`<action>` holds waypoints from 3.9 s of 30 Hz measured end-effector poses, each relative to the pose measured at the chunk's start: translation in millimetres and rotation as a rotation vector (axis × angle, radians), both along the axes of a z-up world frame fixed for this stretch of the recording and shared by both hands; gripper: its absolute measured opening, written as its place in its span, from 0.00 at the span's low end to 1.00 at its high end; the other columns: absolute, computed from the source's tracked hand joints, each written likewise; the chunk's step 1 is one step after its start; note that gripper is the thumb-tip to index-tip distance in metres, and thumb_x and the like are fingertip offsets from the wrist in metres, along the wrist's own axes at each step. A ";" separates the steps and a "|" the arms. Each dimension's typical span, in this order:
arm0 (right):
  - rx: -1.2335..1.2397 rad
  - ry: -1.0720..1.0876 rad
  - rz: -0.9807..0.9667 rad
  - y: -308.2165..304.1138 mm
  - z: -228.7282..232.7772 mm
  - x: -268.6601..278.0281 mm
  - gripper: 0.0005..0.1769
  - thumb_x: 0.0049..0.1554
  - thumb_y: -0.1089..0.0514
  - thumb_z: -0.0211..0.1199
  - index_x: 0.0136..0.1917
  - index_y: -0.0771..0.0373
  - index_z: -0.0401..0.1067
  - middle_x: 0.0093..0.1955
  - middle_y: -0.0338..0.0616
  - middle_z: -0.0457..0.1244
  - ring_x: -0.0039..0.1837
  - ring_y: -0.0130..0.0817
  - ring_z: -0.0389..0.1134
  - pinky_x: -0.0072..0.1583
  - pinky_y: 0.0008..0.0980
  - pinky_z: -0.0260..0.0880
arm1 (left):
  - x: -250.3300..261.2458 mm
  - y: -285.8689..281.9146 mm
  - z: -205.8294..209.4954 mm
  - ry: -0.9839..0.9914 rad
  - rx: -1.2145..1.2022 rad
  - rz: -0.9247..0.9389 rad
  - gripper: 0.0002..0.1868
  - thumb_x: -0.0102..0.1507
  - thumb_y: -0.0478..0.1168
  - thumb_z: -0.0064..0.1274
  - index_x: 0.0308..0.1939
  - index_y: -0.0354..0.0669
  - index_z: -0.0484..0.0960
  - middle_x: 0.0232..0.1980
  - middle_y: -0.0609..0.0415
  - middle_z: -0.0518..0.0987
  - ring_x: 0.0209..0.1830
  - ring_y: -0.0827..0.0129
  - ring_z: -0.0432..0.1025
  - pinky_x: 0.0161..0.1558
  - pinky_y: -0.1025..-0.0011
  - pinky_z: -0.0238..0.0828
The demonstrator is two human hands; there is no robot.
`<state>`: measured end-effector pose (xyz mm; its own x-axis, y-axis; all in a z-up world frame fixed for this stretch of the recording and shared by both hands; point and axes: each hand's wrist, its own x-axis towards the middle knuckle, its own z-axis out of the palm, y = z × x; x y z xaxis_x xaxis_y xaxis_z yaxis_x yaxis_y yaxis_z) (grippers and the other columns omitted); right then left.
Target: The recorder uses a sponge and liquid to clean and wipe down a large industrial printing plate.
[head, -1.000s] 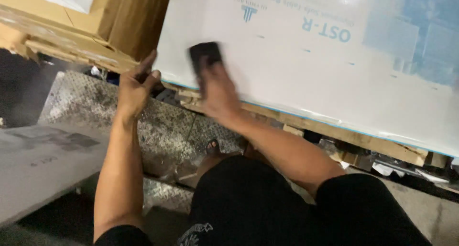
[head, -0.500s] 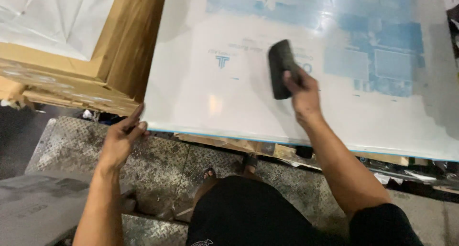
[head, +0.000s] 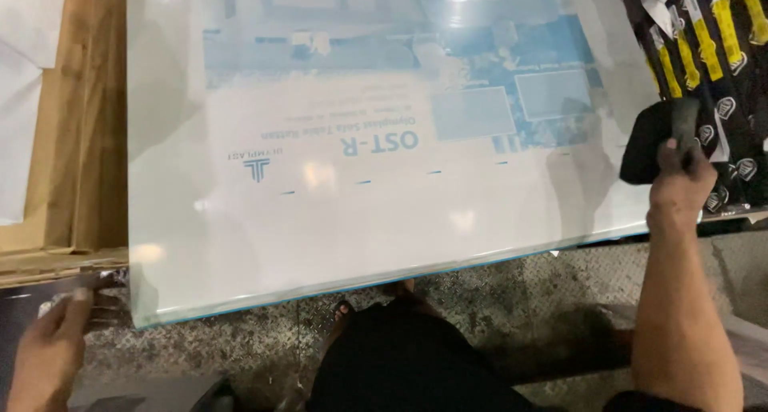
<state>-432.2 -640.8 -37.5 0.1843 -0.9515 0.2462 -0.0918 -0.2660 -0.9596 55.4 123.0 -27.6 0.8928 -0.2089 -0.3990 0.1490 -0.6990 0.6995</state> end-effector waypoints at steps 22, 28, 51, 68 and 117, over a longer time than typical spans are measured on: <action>-0.128 0.199 0.167 -157.4 -41.0 38.0 0.17 0.73 0.59 0.56 0.72 0.66 0.66 0.68 0.51 0.65 0.68 0.43 0.67 0.69 0.38 0.66 | 114.0 -174.5 -15.3 0.047 -0.434 0.237 0.38 0.68 0.62 0.38 0.74 0.40 0.66 0.80 0.49 0.61 0.79 0.61 0.54 0.76 0.66 0.41; -0.328 0.332 0.187 -157.7 -36.3 58.2 0.15 0.75 0.59 0.55 0.70 0.70 0.66 0.66 0.54 0.66 0.67 0.44 0.68 0.67 0.37 0.67 | 91.2 -185.5 14.6 -0.020 -0.437 0.109 0.33 0.72 0.57 0.30 0.76 0.42 0.61 0.81 0.50 0.56 0.81 0.61 0.47 0.77 0.65 0.36; -0.574 0.680 0.366 50.5 -99.7 714.6 0.07 0.49 0.60 0.60 0.34 0.65 0.75 0.37 0.60 0.69 0.43 0.60 0.70 0.48 0.53 0.70 | 86.5 -190.7 22.3 -0.112 -0.310 0.043 0.41 0.69 0.67 0.17 0.76 0.52 0.64 0.80 0.48 0.59 0.81 0.58 0.48 0.76 0.62 0.38; -0.606 0.287 0.438 -181.4 -36.5 574.0 0.14 0.62 0.65 0.70 0.61 0.68 0.74 0.53 0.44 0.70 0.56 0.36 0.69 0.61 0.37 0.72 | 83.2 -195.5 23.6 -0.162 -0.296 -0.027 0.41 0.69 0.67 0.17 0.76 0.49 0.63 0.82 0.44 0.56 0.83 0.53 0.48 0.78 0.59 0.34; -0.543 0.539 0.598 163.6 -89.7 813.5 0.10 0.51 0.61 0.60 0.45 0.68 0.76 0.50 0.60 0.69 0.54 0.57 0.69 0.57 0.48 0.70 | 85.3 -194.7 28.4 -0.017 -0.296 0.047 0.39 0.68 0.65 0.16 0.77 0.56 0.61 0.82 0.50 0.55 0.83 0.57 0.44 0.77 0.59 0.33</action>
